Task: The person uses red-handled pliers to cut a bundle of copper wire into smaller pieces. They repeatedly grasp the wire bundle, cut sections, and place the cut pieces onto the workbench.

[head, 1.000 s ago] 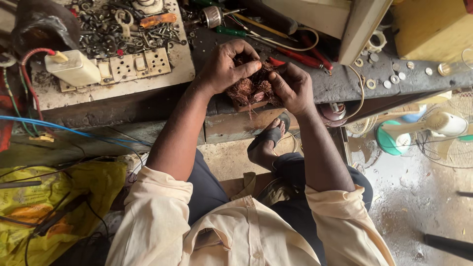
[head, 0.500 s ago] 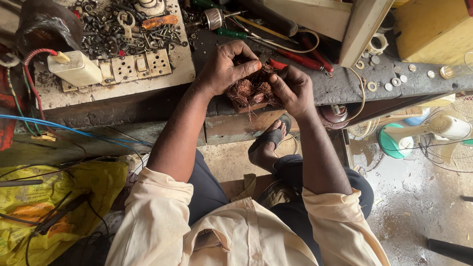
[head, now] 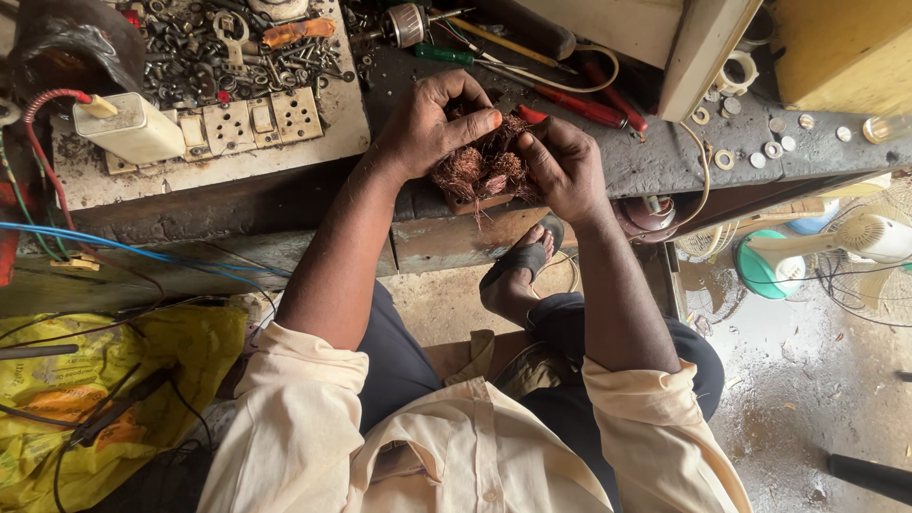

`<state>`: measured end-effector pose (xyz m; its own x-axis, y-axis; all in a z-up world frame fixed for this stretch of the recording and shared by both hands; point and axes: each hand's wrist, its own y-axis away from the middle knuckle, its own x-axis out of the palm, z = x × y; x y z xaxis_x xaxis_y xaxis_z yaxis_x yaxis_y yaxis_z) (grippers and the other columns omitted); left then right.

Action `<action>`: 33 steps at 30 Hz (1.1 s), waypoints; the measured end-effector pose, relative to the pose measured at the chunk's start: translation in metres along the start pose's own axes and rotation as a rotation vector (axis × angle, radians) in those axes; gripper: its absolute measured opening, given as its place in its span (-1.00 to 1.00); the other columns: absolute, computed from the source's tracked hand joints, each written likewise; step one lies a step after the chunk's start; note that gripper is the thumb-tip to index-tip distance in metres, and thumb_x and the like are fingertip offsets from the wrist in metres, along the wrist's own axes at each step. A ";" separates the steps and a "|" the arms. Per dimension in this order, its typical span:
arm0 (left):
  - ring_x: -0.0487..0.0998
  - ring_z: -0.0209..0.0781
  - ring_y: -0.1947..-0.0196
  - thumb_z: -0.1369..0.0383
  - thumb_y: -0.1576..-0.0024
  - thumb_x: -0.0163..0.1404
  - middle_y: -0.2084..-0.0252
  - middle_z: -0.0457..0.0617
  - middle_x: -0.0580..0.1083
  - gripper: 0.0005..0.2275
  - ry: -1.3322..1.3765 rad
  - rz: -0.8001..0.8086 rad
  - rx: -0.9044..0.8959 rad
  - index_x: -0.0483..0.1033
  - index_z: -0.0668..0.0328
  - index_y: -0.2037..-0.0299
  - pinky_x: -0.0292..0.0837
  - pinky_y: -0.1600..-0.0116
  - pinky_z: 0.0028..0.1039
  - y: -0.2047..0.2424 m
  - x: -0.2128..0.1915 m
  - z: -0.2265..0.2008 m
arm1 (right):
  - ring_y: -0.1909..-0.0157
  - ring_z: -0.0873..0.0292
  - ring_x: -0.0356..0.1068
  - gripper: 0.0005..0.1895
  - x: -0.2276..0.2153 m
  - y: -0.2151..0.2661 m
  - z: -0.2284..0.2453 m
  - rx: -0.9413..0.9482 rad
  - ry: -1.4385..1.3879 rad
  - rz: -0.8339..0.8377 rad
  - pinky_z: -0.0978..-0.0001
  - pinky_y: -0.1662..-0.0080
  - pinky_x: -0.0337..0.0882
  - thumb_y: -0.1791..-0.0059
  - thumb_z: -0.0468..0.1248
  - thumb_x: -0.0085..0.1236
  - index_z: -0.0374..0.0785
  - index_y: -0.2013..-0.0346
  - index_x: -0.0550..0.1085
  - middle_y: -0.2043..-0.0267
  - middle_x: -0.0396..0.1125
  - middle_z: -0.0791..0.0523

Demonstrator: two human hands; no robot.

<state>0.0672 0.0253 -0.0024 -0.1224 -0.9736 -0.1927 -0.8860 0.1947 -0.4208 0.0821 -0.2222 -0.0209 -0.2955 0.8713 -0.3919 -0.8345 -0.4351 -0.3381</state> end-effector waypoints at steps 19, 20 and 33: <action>0.57 -0.39 0.25 0.25 -0.23 0.16 0.31 -0.16 0.55 -0.82 -0.023 0.002 0.097 0.53 0.19 0.25 0.54 0.11 -0.50 -0.004 0.001 0.011 | 0.03 0.34 0.40 -0.71 0.010 -0.012 0.025 0.114 -0.461 0.069 0.48 -0.06 0.42 -0.06 -0.21 0.32 -0.33 0.02 0.55 0.10 0.48 0.17; 0.58 -0.39 0.25 0.25 -0.23 0.17 0.31 -0.16 0.55 -0.82 -0.025 -0.002 0.109 0.53 0.19 0.25 0.54 0.12 -0.51 -0.004 0.002 0.012 | 0.07 0.36 0.40 -0.74 0.011 -0.011 0.023 0.131 -0.497 0.055 0.50 -0.03 0.42 -0.06 -0.23 0.32 -0.32 0.04 0.56 0.13 0.48 0.18; 0.61 -0.34 0.22 0.28 -0.24 0.18 0.28 -0.12 0.55 -0.83 -0.033 -0.034 0.144 0.55 0.22 0.25 0.58 0.08 -0.48 -0.001 0.002 0.005 | 0.25 0.43 0.32 -0.82 0.012 -0.005 0.019 0.069 -0.344 -0.001 0.58 0.18 0.33 -0.16 -0.21 0.19 -0.30 0.16 0.54 0.28 0.44 0.22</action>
<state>0.0698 0.0238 -0.0073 -0.0763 -0.9760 -0.2039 -0.8160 0.1786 -0.5497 0.0739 -0.2053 -0.0071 -0.4240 0.9025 -0.0760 -0.8611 -0.4277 -0.2751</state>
